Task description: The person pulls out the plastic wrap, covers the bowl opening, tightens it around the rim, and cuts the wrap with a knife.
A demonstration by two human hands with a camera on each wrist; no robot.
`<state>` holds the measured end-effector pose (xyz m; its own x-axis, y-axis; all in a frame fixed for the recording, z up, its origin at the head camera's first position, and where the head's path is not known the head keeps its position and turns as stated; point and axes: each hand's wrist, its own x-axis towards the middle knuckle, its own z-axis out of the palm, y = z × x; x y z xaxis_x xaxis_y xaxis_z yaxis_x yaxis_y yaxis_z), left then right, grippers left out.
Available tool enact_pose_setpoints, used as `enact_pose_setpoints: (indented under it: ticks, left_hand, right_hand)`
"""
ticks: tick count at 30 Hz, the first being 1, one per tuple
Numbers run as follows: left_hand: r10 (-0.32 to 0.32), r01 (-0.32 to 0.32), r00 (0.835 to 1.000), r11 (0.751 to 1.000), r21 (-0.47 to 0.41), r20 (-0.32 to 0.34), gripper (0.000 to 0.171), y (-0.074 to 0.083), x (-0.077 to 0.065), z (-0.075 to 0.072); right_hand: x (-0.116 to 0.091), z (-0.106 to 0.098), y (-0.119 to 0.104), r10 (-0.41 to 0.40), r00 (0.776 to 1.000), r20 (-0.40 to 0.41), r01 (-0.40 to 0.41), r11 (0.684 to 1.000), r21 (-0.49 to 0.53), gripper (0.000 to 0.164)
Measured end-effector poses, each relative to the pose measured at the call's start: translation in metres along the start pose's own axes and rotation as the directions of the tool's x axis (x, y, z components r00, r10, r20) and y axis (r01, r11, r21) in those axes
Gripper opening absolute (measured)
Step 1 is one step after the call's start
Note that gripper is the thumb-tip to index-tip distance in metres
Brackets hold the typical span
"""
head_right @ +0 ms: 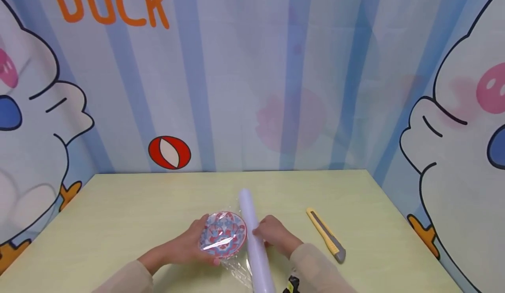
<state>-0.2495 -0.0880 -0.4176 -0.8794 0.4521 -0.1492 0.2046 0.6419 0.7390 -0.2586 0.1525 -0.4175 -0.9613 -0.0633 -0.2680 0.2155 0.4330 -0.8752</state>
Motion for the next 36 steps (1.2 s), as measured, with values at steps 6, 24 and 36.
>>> enact_pose_setpoints:
  ticks: [6, 24, 36]
  left_hand:
    - [-0.006, 0.006, 1.0, 1.0, 0.004, -0.004, 0.124, 0.003, -0.003, -0.001]
    - [-0.038, 0.038, 0.999, 0.999, 0.024, 0.024, 0.127, 0.002, -0.006, -0.005]
    - [-0.051, 0.05, 0.999, 0.998, 0.026, 0.012, 0.128, -0.005, -0.005, -0.004]
  right_hand:
    - [0.001, -0.006, 0.001, 0.008, 0.994, -0.113, -0.018, 0.996, -0.083, 0.026]
    - [-0.011, -0.026, 0.006, 0.048, 0.998, 0.037, -0.038, 0.971, -0.237, 0.034]
    - [-0.013, -0.03, 0.01, 0.012, 0.994, -0.111, -0.039, 0.97, -0.242, 0.042]
